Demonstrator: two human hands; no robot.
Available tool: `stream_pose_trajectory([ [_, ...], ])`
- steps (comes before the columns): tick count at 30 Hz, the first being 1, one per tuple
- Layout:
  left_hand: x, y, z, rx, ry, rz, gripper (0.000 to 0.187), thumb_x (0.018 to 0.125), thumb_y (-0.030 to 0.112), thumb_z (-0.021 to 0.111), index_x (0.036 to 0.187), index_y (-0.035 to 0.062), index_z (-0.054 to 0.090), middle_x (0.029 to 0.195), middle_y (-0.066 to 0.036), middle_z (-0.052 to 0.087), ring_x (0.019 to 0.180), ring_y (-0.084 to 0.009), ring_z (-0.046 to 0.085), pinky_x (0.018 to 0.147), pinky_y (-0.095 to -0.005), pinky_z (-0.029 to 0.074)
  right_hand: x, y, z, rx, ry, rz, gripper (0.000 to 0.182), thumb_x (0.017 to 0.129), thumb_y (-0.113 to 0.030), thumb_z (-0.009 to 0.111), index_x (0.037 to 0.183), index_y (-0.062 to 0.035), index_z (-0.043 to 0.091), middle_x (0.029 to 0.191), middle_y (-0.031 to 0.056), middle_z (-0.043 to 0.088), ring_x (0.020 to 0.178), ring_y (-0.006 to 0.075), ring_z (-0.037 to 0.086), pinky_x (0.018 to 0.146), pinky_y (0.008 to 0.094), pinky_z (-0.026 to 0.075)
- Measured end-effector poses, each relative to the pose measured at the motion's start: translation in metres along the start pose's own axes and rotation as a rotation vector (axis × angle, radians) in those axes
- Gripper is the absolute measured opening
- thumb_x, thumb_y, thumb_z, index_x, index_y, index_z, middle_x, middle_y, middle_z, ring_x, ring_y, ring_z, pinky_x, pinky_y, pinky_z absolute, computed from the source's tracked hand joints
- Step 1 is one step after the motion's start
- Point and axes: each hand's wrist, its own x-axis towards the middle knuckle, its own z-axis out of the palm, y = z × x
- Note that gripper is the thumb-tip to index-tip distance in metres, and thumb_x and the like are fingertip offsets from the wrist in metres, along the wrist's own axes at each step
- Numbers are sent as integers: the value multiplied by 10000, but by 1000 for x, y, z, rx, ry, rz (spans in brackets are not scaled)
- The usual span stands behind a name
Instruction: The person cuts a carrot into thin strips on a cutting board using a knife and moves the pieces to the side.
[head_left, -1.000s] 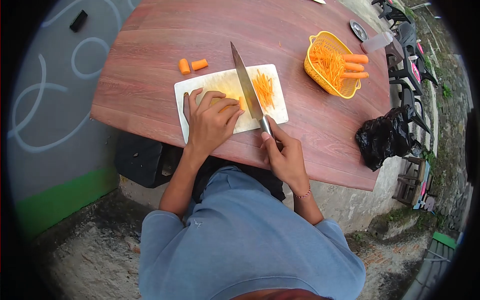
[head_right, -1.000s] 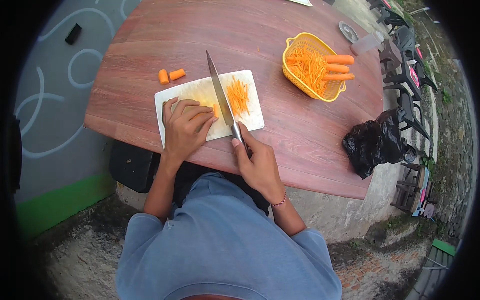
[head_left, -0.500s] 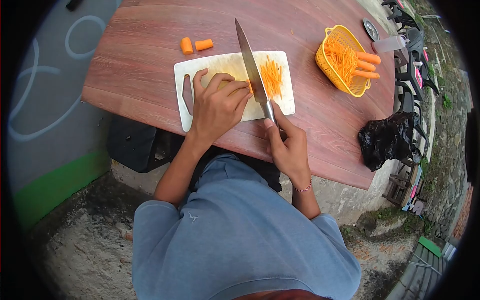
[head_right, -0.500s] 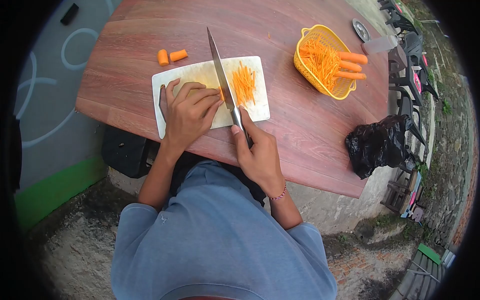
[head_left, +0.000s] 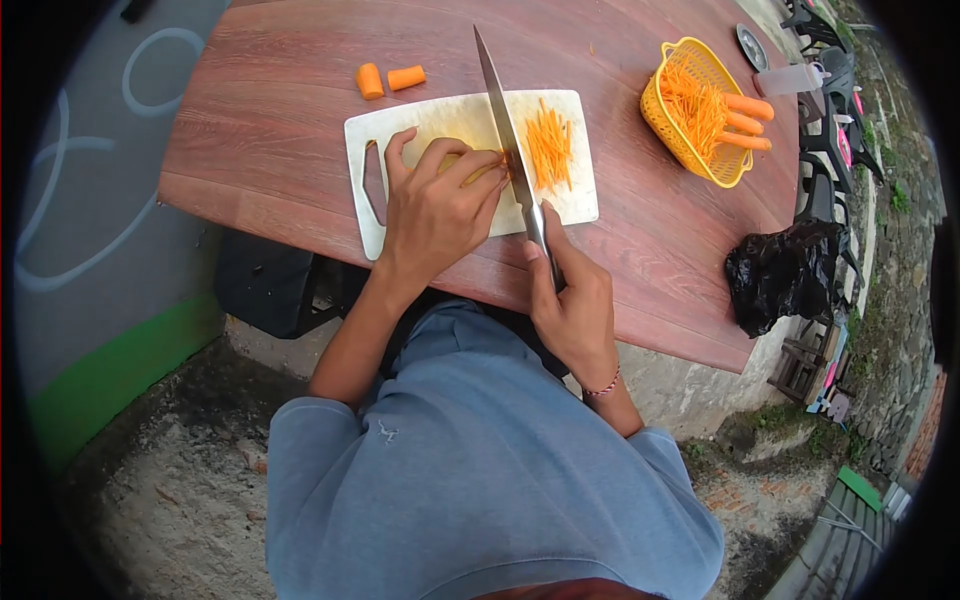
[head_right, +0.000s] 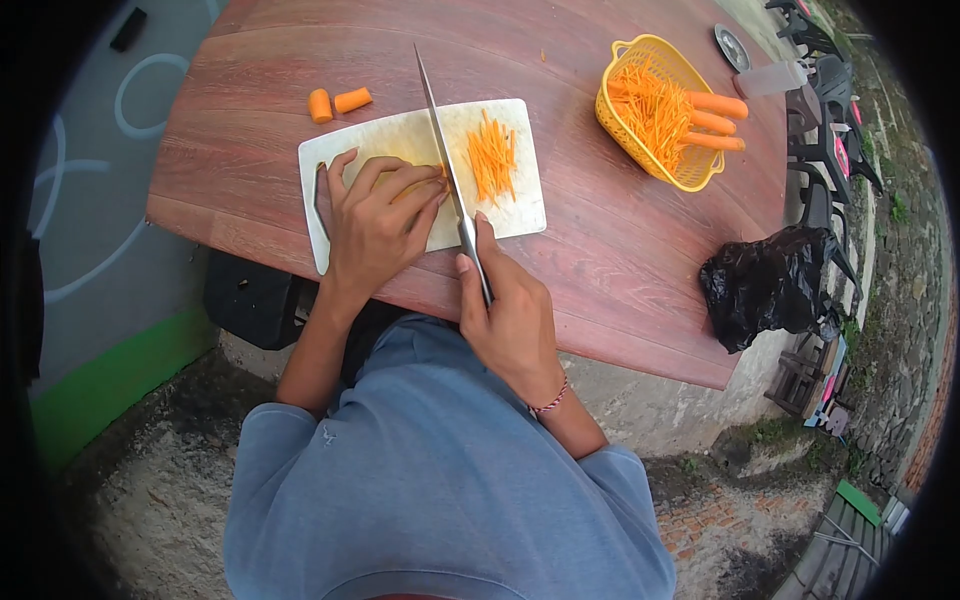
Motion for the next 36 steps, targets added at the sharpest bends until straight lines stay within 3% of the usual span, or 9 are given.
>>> stream_pose_trajectory([
  [8, -2, -2, 2, -13, -18, 2, 113, 900, 191, 781, 976, 128, 837, 1089, 52, 785, 1046, -187, 672, 1129, -583, 325, 13, 0, 13, -154, 31, -75, 441, 1056, -139, 636, 1450, 54, 586, 847, 268, 692, 739, 448, 710, 651, 508, 540],
  [15, -5, 0, -1, -2, -16, 21, 144, 898, 215, 792, 994, 120, 841, 1111, 51, 789, 1070, -185, 669, 1151, -598, 316, 35, 9, 2, -36, 14, 28, 437, 1063, -154, 627, 1443, 57, 586, 859, 320, 696, 763, 468, 718, 675, 497, 551],
  [18, -3, 3, -3, 4, -39, 14, 146, 899, 216, 795, 992, 115, 844, 1118, 48, 789, 1081, -187, 667, 1157, -606, 312, 30, 17, -7, 74, -41, 132, 438, 1067, -153, 628, 1452, 54, 590, 875, 324, 693, 724, 426, 724, 682, 454, 555],
  [21, -2, 2, -2, -10, -41, 14, 149, 896, 215, 798, 988, 109, 846, 1122, 41, 788, 1085, -191, 666, 1162, -608, 308, 25, 21, -16, 121, 114, 110, 454, 1066, -133, 639, 1478, 53, 592, 861, 274, 695, 672, 260, 685, 680, 372, 543],
  [24, -2, 2, -2, -13, -46, 12, 154, 892, 216, 802, 984, 101, 847, 1122, 35, 789, 1090, -198, 666, 1166, -610, 304, 25, 18, -20, 123, 193, 103, 447, 1062, -123, 640, 1468, 59, 599, 887, 273, 708, 700, 249, 701, 696, 358, 550],
  [28, -2, 2, -2, -16, -35, 2, 161, 895, 216, 797, 989, 95, 846, 1123, 33, 790, 1097, -201, 665, 1167, -609, 305, 21, 19, -16, 141, 83, 137, 440, 1057, -118, 644, 1457, 61, 607, 918, 285, 718, 736, 279, 727, 725, 362, 561],
  [31, -2, 3, -3, -8, -34, 4, 159, 896, 210, 789, 989, 94, 845, 1125, 32, 791, 1099, -203, 668, 1167, -609, 306, 13, 13, -10, 160, -3, 99, 440, 1046, -114, 655, 1451, 53, 614, 913, 302, 708, 770, 357, 743, 739, 396, 561],
  [36, -2, 1, -2, -19, -34, 14, 163, 894, 212, 776, 986, 94, 841, 1119, 31, 789, 1089, -206, 672, 1168, -610, 306, 9, 7, -6, 130, -28, 95, 441, 1045, -108, 651, 1456, 45, 610, 864, 300, 679, 746, 398, 719, 718, 422, 551],
])
